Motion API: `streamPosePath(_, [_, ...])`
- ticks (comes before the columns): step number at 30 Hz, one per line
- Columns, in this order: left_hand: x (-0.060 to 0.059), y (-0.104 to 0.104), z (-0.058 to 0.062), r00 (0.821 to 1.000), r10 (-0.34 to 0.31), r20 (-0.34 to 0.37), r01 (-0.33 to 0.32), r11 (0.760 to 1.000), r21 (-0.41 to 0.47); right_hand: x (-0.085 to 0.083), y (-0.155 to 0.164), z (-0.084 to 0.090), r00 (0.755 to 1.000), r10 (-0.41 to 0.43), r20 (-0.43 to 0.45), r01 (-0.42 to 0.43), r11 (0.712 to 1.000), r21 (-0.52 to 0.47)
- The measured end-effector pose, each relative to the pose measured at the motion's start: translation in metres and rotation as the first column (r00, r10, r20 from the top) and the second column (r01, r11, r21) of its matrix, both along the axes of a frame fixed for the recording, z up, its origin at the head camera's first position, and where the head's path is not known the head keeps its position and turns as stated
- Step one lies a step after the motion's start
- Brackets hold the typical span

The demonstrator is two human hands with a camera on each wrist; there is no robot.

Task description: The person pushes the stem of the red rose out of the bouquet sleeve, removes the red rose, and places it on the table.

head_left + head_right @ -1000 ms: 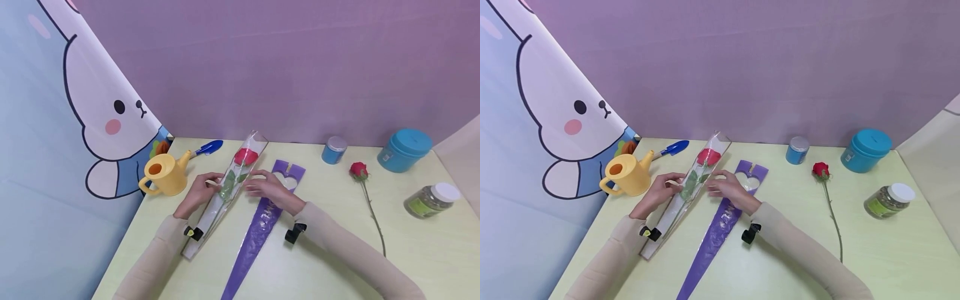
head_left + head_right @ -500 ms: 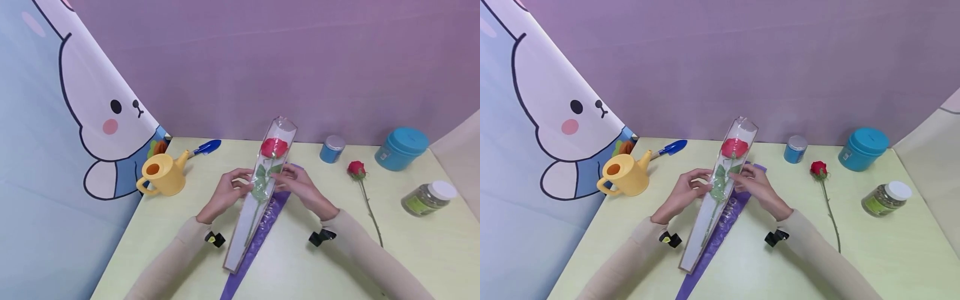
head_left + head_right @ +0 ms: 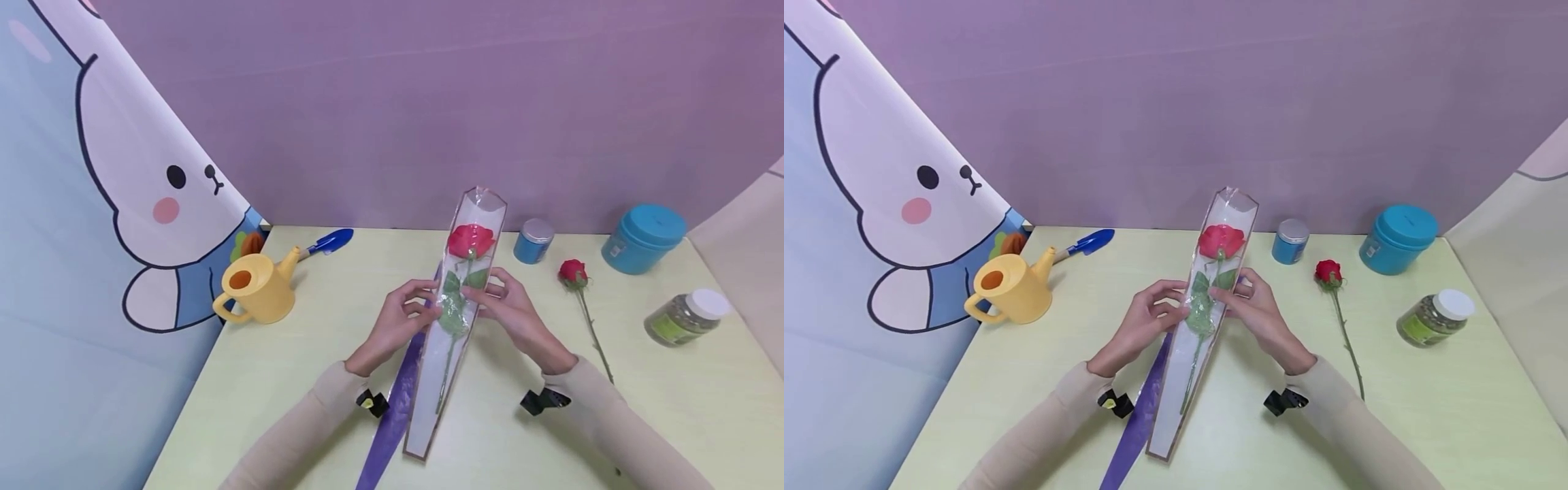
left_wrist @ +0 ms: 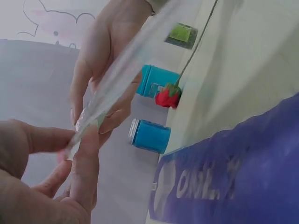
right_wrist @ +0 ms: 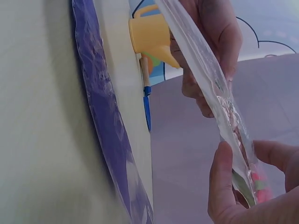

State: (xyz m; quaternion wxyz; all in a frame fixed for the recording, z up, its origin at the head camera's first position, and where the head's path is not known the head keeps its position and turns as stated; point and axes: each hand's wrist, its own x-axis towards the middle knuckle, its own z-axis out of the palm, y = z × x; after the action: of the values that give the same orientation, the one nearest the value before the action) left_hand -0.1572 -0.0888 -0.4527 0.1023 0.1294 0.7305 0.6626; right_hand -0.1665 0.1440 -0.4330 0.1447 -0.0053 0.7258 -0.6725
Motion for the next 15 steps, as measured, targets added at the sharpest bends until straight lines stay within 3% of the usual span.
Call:
streamPosePath(5, [0.007,0.001,-0.001,0.999,-0.037,0.037,0.038,0.999,-0.022,-0.003,0.006,0.004,1.0,-0.019,-0.02,0.019,1.0,-0.001])
streamPosePath(12, [0.03,-0.001,-0.005,0.992,-0.11,0.067,0.113,0.992,-0.055,-0.015,0.021,0.023,0.995,-0.096,-0.039,0.095,0.995,-0.04])
streamPosePath(15, [0.038,0.0,-0.005,0.989,-0.119,0.091,0.121,0.992,-0.022,-0.022,0.028,0.03,0.991,-0.12,-0.061,0.117,0.992,-0.055])
